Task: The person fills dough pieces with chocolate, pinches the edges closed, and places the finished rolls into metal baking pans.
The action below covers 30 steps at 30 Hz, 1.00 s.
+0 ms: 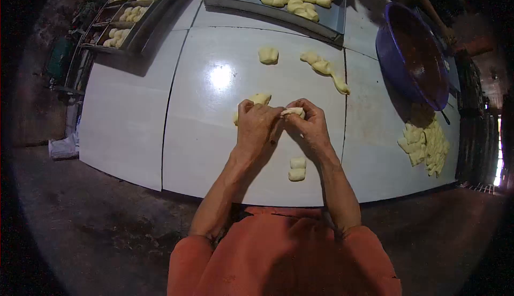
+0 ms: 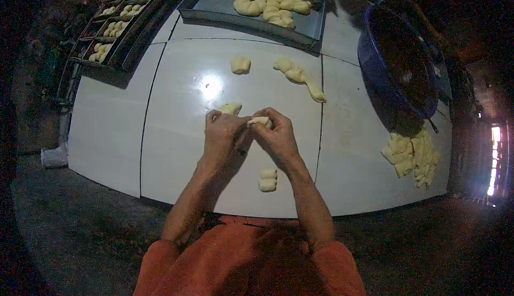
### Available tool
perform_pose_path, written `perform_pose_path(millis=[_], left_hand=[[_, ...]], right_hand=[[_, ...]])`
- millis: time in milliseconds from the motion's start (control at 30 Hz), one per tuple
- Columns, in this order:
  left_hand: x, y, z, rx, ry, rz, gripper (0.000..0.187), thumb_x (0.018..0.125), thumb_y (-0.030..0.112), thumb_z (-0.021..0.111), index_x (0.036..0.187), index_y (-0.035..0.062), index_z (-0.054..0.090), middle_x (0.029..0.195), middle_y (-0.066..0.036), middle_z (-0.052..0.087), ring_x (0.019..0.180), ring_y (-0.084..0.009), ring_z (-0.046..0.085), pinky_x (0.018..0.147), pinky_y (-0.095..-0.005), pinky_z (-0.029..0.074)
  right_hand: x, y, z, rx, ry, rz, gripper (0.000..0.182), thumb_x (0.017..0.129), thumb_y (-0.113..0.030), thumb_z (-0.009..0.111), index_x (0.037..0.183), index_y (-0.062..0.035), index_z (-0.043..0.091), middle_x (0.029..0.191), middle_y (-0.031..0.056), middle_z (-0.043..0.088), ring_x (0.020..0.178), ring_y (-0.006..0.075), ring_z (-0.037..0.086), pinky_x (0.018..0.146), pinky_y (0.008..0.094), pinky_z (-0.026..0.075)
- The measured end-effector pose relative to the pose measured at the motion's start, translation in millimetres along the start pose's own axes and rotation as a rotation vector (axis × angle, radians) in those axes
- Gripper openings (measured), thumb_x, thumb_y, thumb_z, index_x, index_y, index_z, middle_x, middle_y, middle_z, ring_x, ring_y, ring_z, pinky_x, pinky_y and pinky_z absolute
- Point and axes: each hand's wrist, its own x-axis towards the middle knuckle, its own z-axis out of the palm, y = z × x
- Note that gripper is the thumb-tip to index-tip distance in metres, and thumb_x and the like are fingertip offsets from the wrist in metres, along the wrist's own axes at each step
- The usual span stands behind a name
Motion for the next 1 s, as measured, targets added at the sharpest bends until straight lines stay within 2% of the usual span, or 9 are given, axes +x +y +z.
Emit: perform_pose_path(millis=[133, 333, 400, 500, 533, 600, 800, 933, 1000], left_hand=[[-9, 5, 3, 0.065, 0.055, 0.034, 0.019, 0.080, 0.008, 0.073, 0.099, 0.0100, 0.072, 0.093, -0.005, 0.072, 0.094, -0.0219, 0.065, 0.094, -0.0436, 0.037], [-27, 9, 7, 0.082, 0.047, -0.011, 0.035, 0.087, 0.017, 0.074, 0.121, 0.0098, 0.067, 0.115, -0.008, 0.070, 0.102, -0.0231, 0.065, 0.099, -0.0457, 0.038], [-38, 16, -2, 0.128, 0.079, 0.067, 0.042, 0.087, 0.018, 0.074, 0.127, 0.0108, 0.065, 0.129, -0.013, 0.065, 0.110, -0.0230, 0.065, 0.103, -0.0476, 0.037], [-61, -3, -13, 0.253, 0.097, 0.047, 0.046, 0.088, 0.019, 0.074, 0.132, 0.0120, 0.062, 0.138, -0.015, 0.060, 0.119, -0.0232, 0.062, 0.104, -0.0496, 0.036], [-65, -10, -17, 0.339, 0.147, 0.022, 0.047, 0.087, 0.019, 0.074, 0.133, 0.0118, 0.062, 0.136, -0.014, 0.061, 0.119, -0.0239, 0.061, 0.103, -0.0499, 0.037], [-65, -26, -32, 0.436, 0.144, 0.045, 0.048, 0.088, 0.020, 0.074, 0.133, 0.0104, 0.061, 0.135, -0.014, 0.062, 0.120, -0.0249, 0.061, 0.101, -0.0486, 0.039], [-49, -44, -34, 0.154, 0.195, -0.125, 0.049, 0.089, 0.023, 0.074, 0.133, 0.0052, 0.060, 0.126, -0.012, 0.065, 0.110, -0.0256, 0.063, 0.090, -0.0395, 0.045], [-40, -42, -26, 0.010, 0.186, -0.215, 0.059, 0.087, 0.029, 0.076, 0.135, 0.0015, 0.057, 0.115, -0.012, 0.069, 0.099, -0.0267, 0.066, 0.081, -0.0397, 0.049], [-33, -39, -25, 0.109, 0.172, -0.272, 0.064, 0.085, 0.032, 0.078, 0.136, 0.0002, 0.055, 0.108, -0.015, 0.070, 0.095, -0.0282, 0.067, 0.078, -0.0416, 0.051]], right_hand=[[-9, -6, -8, 0.496, -0.120, -0.027, 0.012, 0.085, -0.005, 0.070, 0.095, -0.0034, 0.064, 0.090, 0.0059, 0.066, 0.081, 0.0120, 0.063, 0.072, 0.0256, 0.054], [-32, -23, -46, 0.886, -0.190, -0.279, 0.016, 0.083, -0.001, 0.066, 0.098, -0.0013, 0.062, 0.097, 0.0142, 0.063, 0.087, 0.0208, 0.065, 0.052, 0.0313, 0.055], [-35, -21, -59, 0.640, -0.064, -0.204, 0.015, 0.085, -0.005, 0.066, 0.099, 0.0009, 0.062, 0.112, 0.0164, 0.062, 0.094, 0.0209, 0.064, 0.062, 0.0334, 0.058], [-30, -4, -56, -0.688, 0.155, -0.162, 0.021, 0.092, -0.014, 0.063, 0.106, 0.0014, 0.064, 0.135, 0.0191, 0.056, 0.108, 0.0278, 0.064, 0.088, 0.0433, 0.055], [-32, 7, -59, -0.688, 0.158, -0.158, 0.021, 0.092, -0.014, 0.063, 0.106, 0.0014, 0.064, 0.135, 0.0191, 0.056, 0.108, 0.0278, 0.064, 0.088, 0.0433, 0.055], [-29, 28, -62, -1.346, 0.245, -0.525, 0.022, 0.094, -0.015, 0.063, 0.110, -0.0002, 0.065, 0.136, 0.0225, 0.055, 0.111, 0.0339, 0.062, 0.094, 0.0418, 0.051], [-23, 13, -40, -0.709, 0.436, -0.138, 0.027, 0.100, -0.018, 0.056, 0.119, -0.0002, 0.064, 0.118, 0.0180, 0.065, 0.108, 0.0347, 0.062, 0.093, 0.0459, 0.049], [-20, 18, -40, -1.019, 0.212, -0.402, 0.030, 0.102, -0.025, 0.056, 0.122, -0.0041, 0.065, 0.129, 0.0220, 0.059, 0.118, 0.0352, 0.058, 0.101, 0.0456, 0.047], [-20, 21, -27, -1.600, 0.360, -0.423, 0.028, 0.100, -0.025, 0.059, 0.119, -0.0054, 0.067, 0.141, 0.0197, 0.052, 0.123, 0.0354, 0.055, 0.105, 0.0487, 0.044]])
